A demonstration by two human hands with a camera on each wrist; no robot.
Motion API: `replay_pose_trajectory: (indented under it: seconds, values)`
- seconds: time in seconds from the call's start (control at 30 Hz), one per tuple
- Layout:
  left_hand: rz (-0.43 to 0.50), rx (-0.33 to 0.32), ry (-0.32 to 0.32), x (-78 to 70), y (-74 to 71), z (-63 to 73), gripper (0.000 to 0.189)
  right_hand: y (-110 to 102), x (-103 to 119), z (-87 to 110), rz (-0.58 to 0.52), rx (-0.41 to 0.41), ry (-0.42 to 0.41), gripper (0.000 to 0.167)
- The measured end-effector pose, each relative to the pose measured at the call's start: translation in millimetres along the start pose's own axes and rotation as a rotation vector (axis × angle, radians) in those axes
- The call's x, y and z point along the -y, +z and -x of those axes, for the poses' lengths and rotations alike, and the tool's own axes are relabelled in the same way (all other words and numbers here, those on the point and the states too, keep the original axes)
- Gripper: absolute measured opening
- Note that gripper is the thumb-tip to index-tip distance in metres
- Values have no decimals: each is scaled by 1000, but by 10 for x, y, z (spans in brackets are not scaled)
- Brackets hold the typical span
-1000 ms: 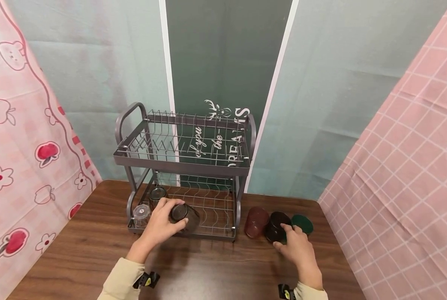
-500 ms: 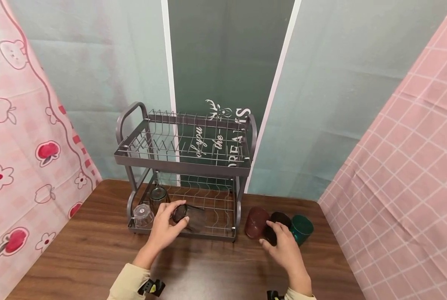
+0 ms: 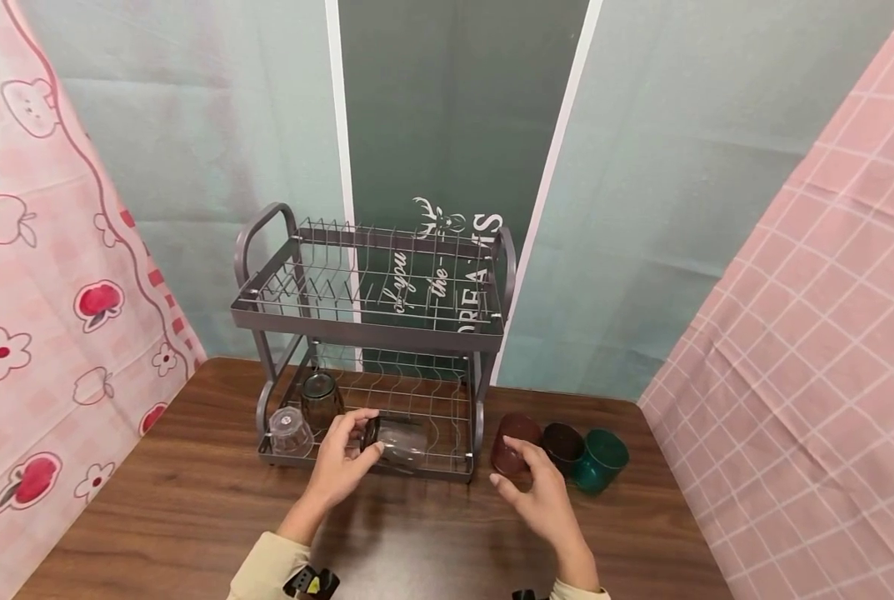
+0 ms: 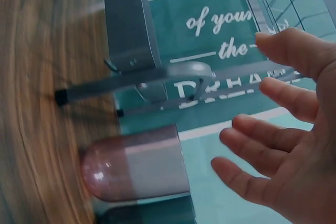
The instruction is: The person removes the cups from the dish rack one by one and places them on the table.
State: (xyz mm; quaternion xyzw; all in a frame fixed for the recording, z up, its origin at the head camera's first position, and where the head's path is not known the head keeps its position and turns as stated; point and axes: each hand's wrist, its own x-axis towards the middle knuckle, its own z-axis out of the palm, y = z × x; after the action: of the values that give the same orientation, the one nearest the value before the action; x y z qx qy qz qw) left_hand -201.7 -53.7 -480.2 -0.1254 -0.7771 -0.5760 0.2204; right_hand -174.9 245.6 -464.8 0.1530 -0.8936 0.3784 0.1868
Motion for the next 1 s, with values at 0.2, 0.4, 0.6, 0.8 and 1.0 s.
replay_pose_trajectory:
  seconds: [0.2, 0.4, 0.6, 0.8, 1.0]
  values:
    - [27, 20, -38, 16, 24, 21, 42, 88, 93, -1, -176, -2, 24, 54]
    - [139, 50, -48, -324, -37, 51, 41, 142, 211, 2, -336, 11, -24, 55]
    - [250, 61, -32, -345, 1, 92, 42, 293, 114, 18, -473, 44, -26, 60]
    - [283, 73, -38, -359, 44, 125, 41, 365, 174, 4, -546, 74, -12, 61]
    - [326, 90, -51, -362, 96, 159, 42, 436, 210, -5, -555, 86, -47, 66]
